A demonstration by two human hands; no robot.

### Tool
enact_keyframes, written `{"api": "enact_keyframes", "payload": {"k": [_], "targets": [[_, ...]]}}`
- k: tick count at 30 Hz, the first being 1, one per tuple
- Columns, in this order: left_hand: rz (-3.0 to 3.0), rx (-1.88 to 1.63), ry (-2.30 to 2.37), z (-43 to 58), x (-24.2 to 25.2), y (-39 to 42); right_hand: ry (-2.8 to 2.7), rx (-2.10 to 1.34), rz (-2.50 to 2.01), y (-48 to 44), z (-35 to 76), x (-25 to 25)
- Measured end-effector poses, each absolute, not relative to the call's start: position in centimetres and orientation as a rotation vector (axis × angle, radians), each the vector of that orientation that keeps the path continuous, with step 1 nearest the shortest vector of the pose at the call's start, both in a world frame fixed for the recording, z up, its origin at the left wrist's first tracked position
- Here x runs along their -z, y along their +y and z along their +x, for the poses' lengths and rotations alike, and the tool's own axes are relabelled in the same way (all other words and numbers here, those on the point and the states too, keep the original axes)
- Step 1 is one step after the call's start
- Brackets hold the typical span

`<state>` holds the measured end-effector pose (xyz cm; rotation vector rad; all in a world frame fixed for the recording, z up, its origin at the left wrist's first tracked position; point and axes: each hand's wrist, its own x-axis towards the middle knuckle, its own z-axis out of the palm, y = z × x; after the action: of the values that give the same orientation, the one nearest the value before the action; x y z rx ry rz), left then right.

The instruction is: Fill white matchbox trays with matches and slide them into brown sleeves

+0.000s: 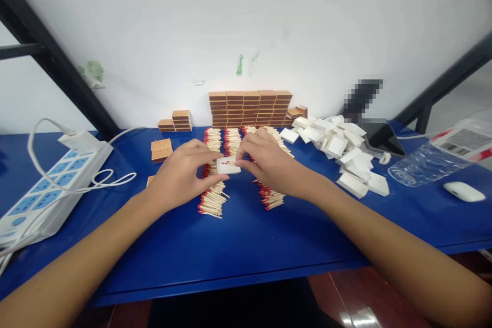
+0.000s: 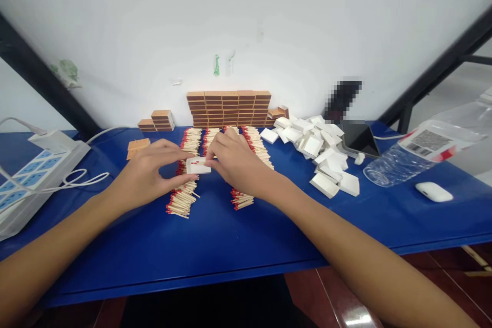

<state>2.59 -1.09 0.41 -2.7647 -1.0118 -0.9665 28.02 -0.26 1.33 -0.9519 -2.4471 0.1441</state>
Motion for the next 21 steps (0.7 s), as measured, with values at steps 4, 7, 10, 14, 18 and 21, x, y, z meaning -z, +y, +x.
{"api": "enact_keyframes", "payload": {"k": [4,7,10,14,18,21], "targets": [[-2.790,1.027,-0.984,2.93,-0.52,-1.45,-2.468,-0.053,-0.914,-0.78,27.35,-1.07],[-2.785,1.043,-0.988,2.97,-0.65,-1.53,-2.460,0.003,-0.905,-1.01,27.17,-0.98],[-2.787,1.037,-0.958,2.97,-0.68,-1.53,-2.463,0.034,-0.897,-1.09,27.13,-0.81],[-2.794,1.023,-0.932,2.95,-0.68,-1.49,-2.466,0.035,-0.893,-1.11,27.16,-0.68],[-2.779,1.022,-0.943,2.85,-0.84,-1.49,-2.402,-0.072,-0.883,-1.09,27.28,-1.01],[-2.747,1.020,-0.906,2.72,-1.00,-1.42,-2.310,-0.140,-0.872,-0.71,27.70,-1.32]]}}
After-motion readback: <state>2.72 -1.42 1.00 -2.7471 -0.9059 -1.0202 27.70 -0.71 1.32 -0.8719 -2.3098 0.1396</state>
